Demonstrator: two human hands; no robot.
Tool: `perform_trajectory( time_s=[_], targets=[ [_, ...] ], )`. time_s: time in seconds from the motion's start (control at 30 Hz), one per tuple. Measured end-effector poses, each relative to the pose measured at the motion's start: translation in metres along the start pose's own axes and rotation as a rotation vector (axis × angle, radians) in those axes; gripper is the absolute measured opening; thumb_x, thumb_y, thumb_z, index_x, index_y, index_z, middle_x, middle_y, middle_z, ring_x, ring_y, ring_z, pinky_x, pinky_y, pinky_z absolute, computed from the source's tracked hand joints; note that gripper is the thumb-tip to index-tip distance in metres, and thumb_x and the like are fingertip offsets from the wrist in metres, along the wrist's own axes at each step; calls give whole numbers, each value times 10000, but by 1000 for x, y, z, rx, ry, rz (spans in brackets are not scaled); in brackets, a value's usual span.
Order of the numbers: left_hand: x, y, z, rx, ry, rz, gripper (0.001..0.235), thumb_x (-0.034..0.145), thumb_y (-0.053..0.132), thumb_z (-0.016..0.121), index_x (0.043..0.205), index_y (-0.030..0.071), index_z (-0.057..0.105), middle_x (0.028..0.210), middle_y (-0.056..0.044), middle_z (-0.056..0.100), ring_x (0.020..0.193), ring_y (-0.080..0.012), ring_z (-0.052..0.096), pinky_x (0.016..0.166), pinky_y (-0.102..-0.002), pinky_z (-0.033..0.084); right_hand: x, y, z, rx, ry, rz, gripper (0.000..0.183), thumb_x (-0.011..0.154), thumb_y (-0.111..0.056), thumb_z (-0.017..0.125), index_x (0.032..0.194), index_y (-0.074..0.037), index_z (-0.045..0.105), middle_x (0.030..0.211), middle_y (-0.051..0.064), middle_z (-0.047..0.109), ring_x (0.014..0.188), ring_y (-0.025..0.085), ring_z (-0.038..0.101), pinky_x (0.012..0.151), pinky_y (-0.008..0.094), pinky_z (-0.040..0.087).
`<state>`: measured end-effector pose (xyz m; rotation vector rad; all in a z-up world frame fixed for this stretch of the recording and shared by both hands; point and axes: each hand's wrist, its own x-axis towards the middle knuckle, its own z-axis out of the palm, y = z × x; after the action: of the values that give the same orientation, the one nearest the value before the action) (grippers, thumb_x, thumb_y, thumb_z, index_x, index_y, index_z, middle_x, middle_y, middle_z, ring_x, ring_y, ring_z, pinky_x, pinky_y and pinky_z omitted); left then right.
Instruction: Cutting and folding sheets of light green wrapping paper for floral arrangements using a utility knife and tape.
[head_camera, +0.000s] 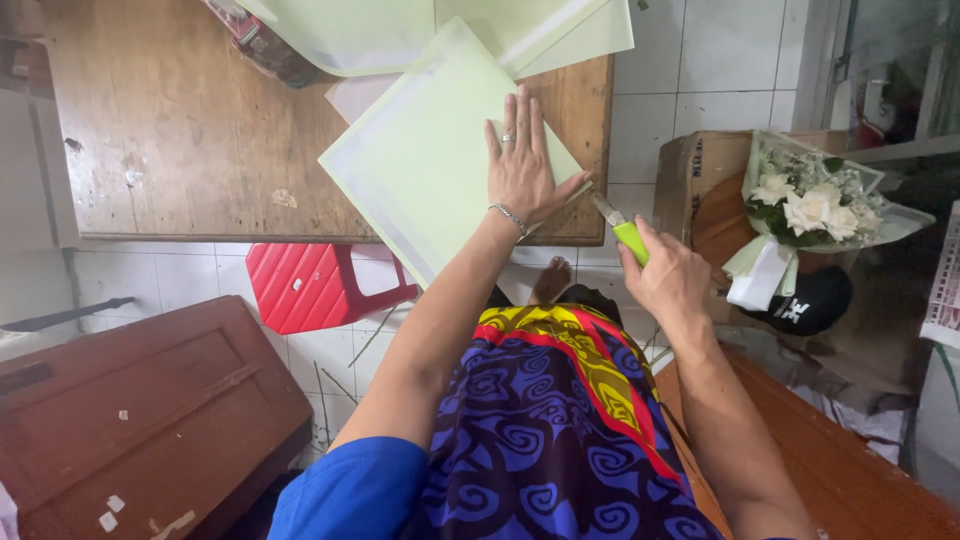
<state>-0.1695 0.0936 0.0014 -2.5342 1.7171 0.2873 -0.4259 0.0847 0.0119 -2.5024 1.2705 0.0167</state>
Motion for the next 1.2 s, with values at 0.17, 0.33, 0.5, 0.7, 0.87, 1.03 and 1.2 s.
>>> perform_trajectory(
  time_s=[0.17,0.33,0.5,0.7,0.87,1.03,1.2],
  targets=[
    [2,0,4,37,-5,5,1250,930,967,295,1641,-27,30,1722,-181,-23,1595,-343,-38,1286,-595,68,-1,6,-4,-26,0,-26,521,1027,-408,631,1445,-98,636,818,95,743,569,196,676,429,325,532],
    [-3,1,-3,13,-14,1,1243,929,959,326,1641,-26,64,1718,-183,-9,1593,-345,-25,1283,-591,71,-3,5,-12,-53,27,-56,525,1008,-401,668,1441,-105,657,811,97,736,551,198,670,391,321,521],
    [2,1,-6,27,-29,2,1281,900,985,304,1642,-27,50,1718,-180,-18,1593,-337,-30,1281,-597,62,4,4,-20,-103,28,-30,526,969,-414,647,1443,-187,667,904,103,735,673,361,708,482,513,539],
    [0,2,-5,21,-28,-4,1292,863,991,256,1642,-26,83,1708,-190,-24,1586,-343,-35,1273,-604,56,-4,10,-22,-79,6,-44,536,999,-422,621,1462,-152,636,910,107,744,640,325,706,474,481,565],
    [1,3,-5,46,-15,-8,1301,872,999,286,1640,-29,77,1713,-182,-1,1584,-338,-24,1272,-598,70,9,7,-19,-60,43,-66,527,993,-415,638,1447,-150,651,899,116,727,656,335,696,479,490,539],
    [1,3,5,56,74,-11,1320,856,1021,293,1649,-19,120,1714,-171,15,1591,-325,-2,1278,-589,76,9,17,-15,-66,24,-69,543,1004,-448,606,1472,-172,631,928,90,738,669,301,706,499,472,573],
    [0,4,-7,25,-15,-15,1306,860,997,295,1646,-22,75,1713,-179,-25,1587,-325,-43,1274,-587,39,24,20,-5,-96,-39,-67,593,1027,-508,550,1515,-174,585,742,26,644,542,179,616,426,325,533]
  ],
)
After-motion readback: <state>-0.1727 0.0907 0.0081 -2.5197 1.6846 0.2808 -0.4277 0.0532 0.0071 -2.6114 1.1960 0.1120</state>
